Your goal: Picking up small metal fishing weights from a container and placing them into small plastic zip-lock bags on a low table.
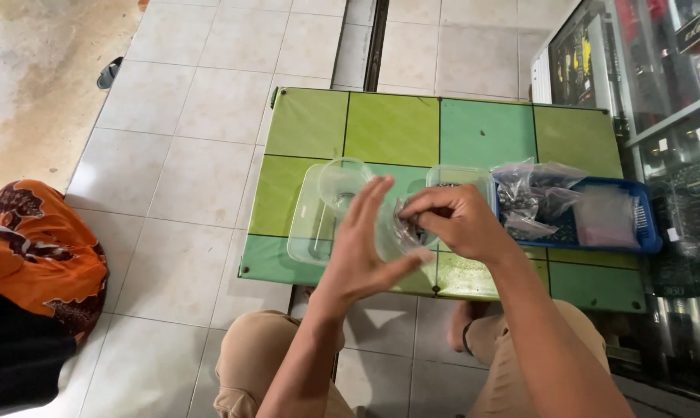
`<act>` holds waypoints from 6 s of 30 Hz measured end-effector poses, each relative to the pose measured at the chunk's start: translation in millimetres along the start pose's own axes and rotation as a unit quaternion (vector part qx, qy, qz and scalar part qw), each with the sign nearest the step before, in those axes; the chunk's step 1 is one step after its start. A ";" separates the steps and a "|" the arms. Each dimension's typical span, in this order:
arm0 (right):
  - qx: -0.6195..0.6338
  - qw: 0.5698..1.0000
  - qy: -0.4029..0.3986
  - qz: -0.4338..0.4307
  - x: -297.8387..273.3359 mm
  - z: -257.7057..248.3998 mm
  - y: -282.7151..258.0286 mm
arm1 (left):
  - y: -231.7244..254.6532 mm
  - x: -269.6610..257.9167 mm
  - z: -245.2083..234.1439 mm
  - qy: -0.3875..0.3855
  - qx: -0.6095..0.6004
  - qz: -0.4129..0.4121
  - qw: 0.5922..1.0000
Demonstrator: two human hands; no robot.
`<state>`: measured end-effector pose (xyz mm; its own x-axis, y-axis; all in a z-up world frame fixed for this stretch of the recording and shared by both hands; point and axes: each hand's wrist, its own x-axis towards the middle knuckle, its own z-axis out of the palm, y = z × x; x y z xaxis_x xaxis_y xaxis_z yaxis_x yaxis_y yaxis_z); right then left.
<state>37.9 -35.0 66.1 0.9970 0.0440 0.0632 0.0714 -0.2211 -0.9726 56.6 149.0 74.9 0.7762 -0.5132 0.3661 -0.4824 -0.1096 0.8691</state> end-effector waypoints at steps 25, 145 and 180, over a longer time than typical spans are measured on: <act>-0.156 0.987 -0.036 -0.026 3.9 -10.8 -9.9 | -28.4 0.2 18.7 0.012 0.033 -0.097 0.995; -0.187 0.973 0.095 0.099 11.7 -20.4 -14.6 | -46.9 -15.0 36.2 0.045 -0.101 -0.179 0.978; -0.504 0.839 -0.122 0.164 39.1 31.9 106.0 | -29.6 -7.3 25.3 0.073 -0.179 -0.296 0.936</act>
<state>83.6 -25.7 -41.6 0.9407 -0.0090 -0.3392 -0.0946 -0.9669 -0.2368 54.9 134.5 38.1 0.9241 -0.3285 -0.1950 0.1953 -0.0325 0.9802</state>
